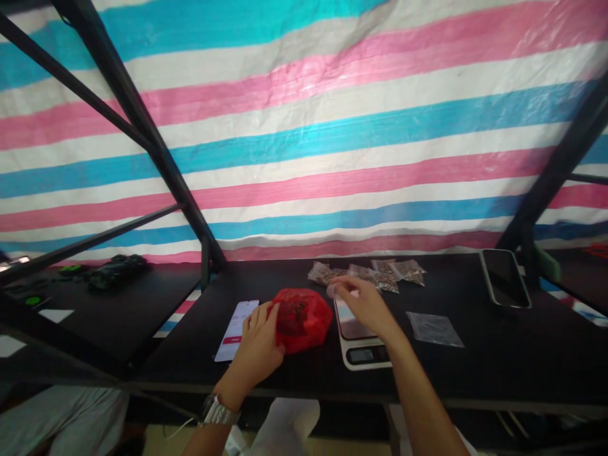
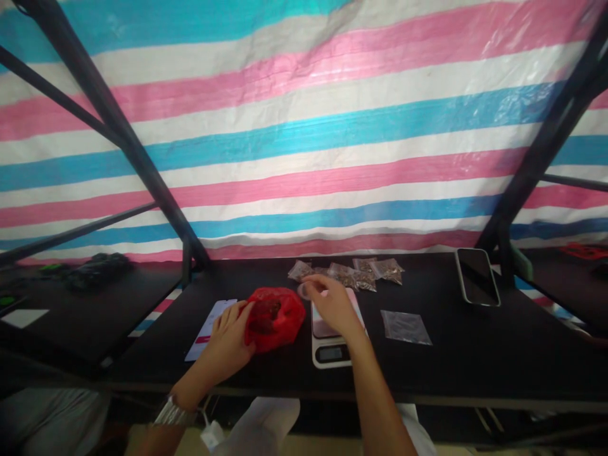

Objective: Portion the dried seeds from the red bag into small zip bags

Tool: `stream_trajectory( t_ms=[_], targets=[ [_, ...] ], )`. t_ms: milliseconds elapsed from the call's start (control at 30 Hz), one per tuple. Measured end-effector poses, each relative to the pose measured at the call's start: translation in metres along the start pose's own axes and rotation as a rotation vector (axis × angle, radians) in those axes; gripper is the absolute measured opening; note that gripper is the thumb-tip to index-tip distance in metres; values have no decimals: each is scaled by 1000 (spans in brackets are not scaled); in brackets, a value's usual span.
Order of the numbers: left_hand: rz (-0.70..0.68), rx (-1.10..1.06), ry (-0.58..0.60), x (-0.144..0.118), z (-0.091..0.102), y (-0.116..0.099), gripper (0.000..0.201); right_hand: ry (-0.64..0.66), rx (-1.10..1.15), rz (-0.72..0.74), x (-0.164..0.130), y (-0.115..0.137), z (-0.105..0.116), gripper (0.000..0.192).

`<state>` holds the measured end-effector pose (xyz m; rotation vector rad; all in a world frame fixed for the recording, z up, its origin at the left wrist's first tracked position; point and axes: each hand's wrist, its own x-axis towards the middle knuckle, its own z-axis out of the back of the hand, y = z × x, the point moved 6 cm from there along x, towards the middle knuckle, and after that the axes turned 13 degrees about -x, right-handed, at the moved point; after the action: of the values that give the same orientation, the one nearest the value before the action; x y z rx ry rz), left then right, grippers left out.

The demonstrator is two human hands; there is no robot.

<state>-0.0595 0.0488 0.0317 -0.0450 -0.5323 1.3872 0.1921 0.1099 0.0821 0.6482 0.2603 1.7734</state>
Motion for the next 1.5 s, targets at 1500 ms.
stream_trajectory(
  t_ms=[1500],
  targets=[
    [-149, -157, -540, 19, 38, -53, 28, 5, -382, -63, 66, -60, 13, 20]
  ],
)
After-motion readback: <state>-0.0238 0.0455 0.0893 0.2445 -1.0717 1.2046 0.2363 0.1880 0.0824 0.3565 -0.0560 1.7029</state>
